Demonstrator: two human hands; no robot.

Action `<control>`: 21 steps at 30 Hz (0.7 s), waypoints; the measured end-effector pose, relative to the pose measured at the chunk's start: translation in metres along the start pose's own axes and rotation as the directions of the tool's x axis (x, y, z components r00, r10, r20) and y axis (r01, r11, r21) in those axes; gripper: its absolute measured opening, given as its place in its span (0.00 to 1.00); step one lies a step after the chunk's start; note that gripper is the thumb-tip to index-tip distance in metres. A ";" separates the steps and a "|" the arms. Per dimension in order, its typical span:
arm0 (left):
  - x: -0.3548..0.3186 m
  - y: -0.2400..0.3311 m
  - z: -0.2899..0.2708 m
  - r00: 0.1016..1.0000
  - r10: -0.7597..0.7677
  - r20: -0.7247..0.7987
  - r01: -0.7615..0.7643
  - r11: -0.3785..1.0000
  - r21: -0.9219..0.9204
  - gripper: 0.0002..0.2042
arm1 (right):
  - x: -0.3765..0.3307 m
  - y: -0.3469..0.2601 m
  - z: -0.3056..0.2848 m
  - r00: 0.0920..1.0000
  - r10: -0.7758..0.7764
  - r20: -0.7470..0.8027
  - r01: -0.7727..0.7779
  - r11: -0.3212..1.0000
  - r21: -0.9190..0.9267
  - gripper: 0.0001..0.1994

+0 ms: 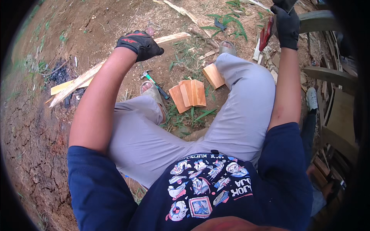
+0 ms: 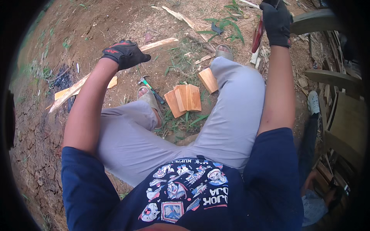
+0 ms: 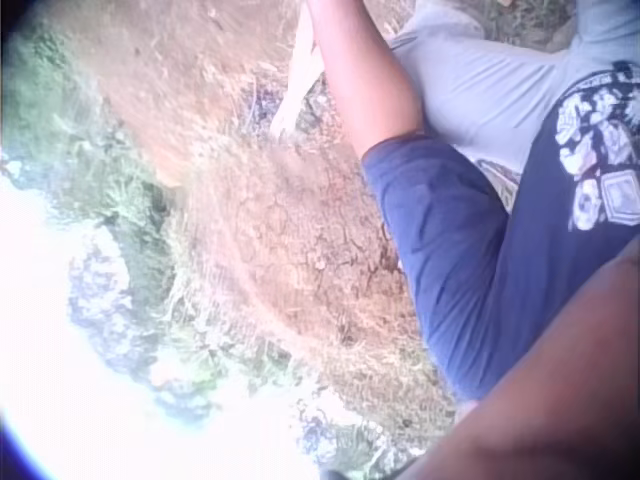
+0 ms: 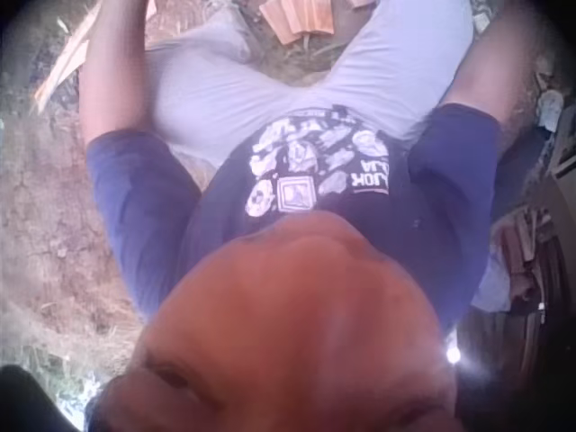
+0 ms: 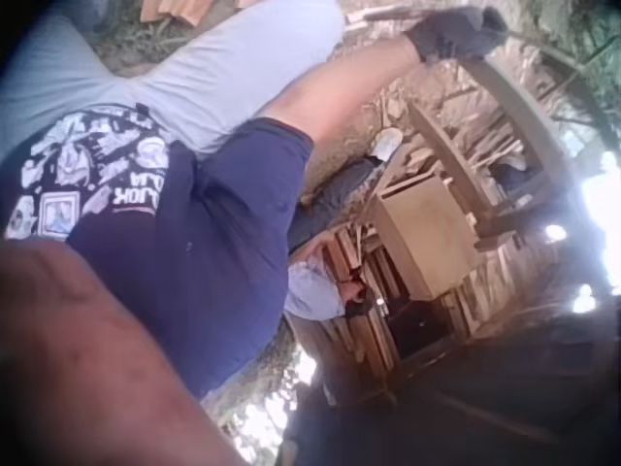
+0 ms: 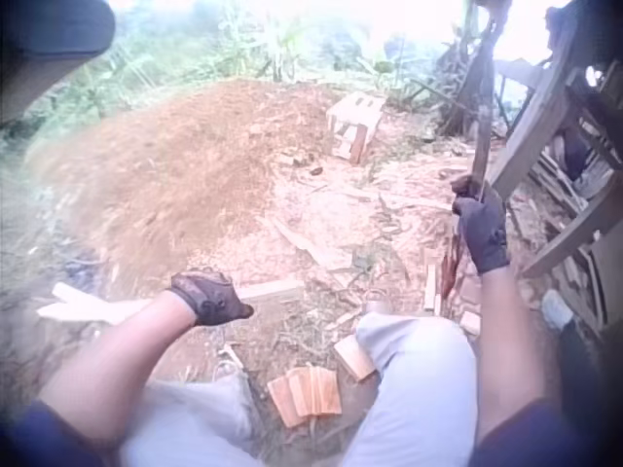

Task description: The person sits on the ground and uses a hand saw to cut a small piece of wood held between their legs. They then move to a wooden structure and continue sawing a larger piece of wood clamped to the frame.

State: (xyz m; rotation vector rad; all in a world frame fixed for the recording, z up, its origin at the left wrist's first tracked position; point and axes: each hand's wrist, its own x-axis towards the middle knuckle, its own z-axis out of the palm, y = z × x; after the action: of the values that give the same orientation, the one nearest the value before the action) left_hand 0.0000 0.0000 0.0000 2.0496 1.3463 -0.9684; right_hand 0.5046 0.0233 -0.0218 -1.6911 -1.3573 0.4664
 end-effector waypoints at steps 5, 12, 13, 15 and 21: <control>-0.021 0.003 -0.040 0.876 -0.102 -0.472 0.099 0.995 -0.031 0.39 | -0.023 0.026 -0.109 0.974 0.056 -0.219 -0.098 0.978 -0.185 0.20; -0.097 0.037 -0.005 0.773 -0.126 -0.622 0.140 0.990 -0.026 0.39 | -0.245 0.140 -0.120 0.694 0.719 -0.037 -0.537 0.483 -0.691 0.35; -0.103 0.035 0.000 0.775 -0.138 -0.617 0.154 0.988 -0.028 0.38 | -0.272 0.143 -0.108 0.618 0.785 -0.039 -0.572 0.415 -0.708 0.36; -0.106 0.036 0.007 0.762 -0.127 -0.636 0.157 0.988 -0.009 0.37 | -0.322 0.201 -0.109 0.605 0.796 -0.017 -0.495 0.359 -0.791 0.37; -0.097 0.007 0.041 0.745 -0.164 -0.647 0.130 0.986 -0.099 0.34 | -0.206 0.133 -0.167 0.880 0.475 0.008 -0.328 0.621 -0.712 0.42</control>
State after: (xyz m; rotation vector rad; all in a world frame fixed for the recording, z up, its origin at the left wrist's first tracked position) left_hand -0.0299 -0.0873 0.0507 2.3800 1.8763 -0.2361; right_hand 0.6382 -0.2328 -0.0889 -2.6880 -1.3754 0.3993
